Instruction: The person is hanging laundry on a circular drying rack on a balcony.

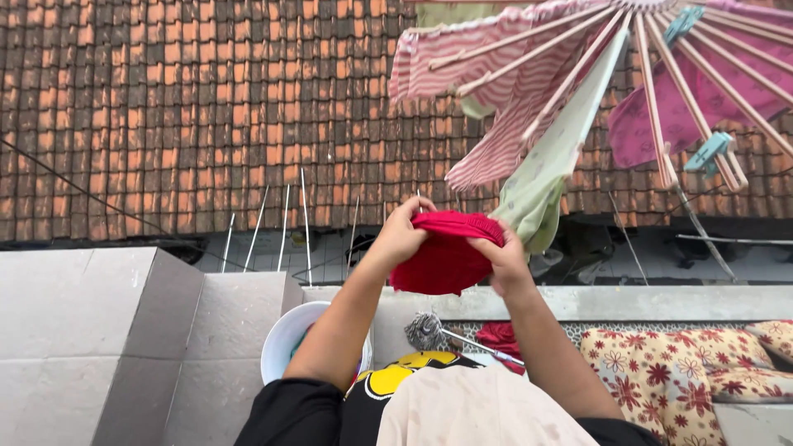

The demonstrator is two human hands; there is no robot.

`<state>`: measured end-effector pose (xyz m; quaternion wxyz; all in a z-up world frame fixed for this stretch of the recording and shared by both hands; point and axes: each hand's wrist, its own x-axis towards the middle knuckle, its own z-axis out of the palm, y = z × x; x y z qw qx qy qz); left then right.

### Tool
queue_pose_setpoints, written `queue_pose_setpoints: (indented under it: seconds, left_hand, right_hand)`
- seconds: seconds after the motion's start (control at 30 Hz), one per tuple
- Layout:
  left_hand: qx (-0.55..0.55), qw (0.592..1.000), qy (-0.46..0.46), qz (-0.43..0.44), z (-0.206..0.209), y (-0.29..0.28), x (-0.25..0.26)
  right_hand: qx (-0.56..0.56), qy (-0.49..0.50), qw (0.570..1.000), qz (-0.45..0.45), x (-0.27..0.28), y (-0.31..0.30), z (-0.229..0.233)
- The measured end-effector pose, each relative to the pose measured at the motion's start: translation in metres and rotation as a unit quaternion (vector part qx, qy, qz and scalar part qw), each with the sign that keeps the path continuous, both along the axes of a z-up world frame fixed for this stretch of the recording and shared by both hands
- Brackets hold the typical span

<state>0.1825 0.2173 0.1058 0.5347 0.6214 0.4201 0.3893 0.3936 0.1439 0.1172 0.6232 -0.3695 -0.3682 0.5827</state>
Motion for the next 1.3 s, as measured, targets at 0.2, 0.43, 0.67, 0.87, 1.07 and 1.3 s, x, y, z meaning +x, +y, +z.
queue_pose_setpoints:
  seconds: [0.2,0.43,0.67,0.87,1.07,1.3]
  left_hand:
    - [0.014,0.987,-0.155,0.05,0.01,-0.014,0.007]
    - [0.147,0.974,-0.025,0.173,0.054,-0.053,0.015]
    - [0.198,0.946,0.165,0.199,0.01,-0.043,0.014]
    - [-0.082,0.976,-0.195,0.044,-0.045,-0.02,0.02]
    - [-0.252,0.881,-0.399,0.022,-0.033,-0.027,0.018]
    - [-0.072,0.979,-0.189,0.0,-0.019,-0.044,0.026]
  right_hand:
    - [0.039,-0.501,0.843,-0.191,-0.006,-0.011,0.016]
    - [0.12,-0.587,0.764,-0.24,0.0,0.004,-0.005]
    - [-0.101,0.041,0.994,-0.03,0.015,0.025,-0.043]
    - [-0.124,0.206,0.97,0.02,0.002,0.015,-0.053]
    - [0.022,-0.212,0.977,-0.023,-0.004,0.007,-0.06]
    - [-0.033,-0.269,0.946,-0.179,0.032,0.031,-0.139]
